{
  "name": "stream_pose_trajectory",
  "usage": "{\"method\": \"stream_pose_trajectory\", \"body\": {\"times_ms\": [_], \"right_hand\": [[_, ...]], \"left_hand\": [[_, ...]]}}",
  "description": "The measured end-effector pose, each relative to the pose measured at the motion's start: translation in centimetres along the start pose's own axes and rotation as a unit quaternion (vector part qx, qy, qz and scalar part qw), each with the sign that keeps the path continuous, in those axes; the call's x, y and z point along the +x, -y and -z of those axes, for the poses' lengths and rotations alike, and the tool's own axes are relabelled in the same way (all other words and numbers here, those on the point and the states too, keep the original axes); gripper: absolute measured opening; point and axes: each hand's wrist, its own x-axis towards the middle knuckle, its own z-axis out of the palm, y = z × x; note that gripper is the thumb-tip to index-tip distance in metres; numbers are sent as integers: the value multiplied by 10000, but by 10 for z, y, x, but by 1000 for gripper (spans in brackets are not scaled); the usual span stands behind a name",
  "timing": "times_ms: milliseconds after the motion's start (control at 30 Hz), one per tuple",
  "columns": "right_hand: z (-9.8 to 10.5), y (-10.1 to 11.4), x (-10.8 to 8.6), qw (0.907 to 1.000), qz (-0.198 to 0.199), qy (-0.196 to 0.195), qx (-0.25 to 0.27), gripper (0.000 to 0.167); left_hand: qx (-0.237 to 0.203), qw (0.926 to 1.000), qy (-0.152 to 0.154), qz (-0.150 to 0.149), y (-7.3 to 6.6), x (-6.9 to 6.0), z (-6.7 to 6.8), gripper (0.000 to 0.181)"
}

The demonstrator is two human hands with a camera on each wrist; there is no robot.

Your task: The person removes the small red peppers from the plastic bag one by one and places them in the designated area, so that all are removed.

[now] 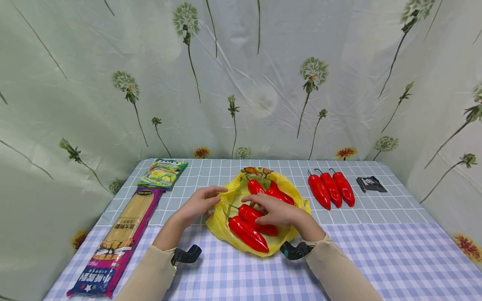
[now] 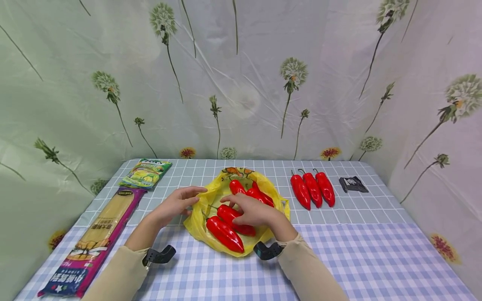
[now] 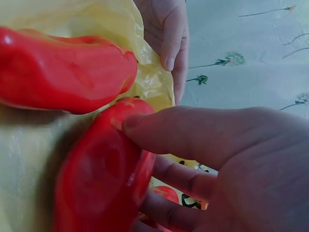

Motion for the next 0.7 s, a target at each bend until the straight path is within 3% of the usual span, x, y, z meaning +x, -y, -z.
{"method": "stream_pose_trajectory", "body": {"times_ms": [500, 700], "right_hand": [[8, 3, -7, 9991, -123, -318, -239, 63], [10, 2, -17, 9969, 29, -701, -345, 61]], "left_hand": [[-6, 9999, 94, -82, 1, 0, 3, 34], [8, 9999, 123, -86, 0, 0, 3, 34]]}}
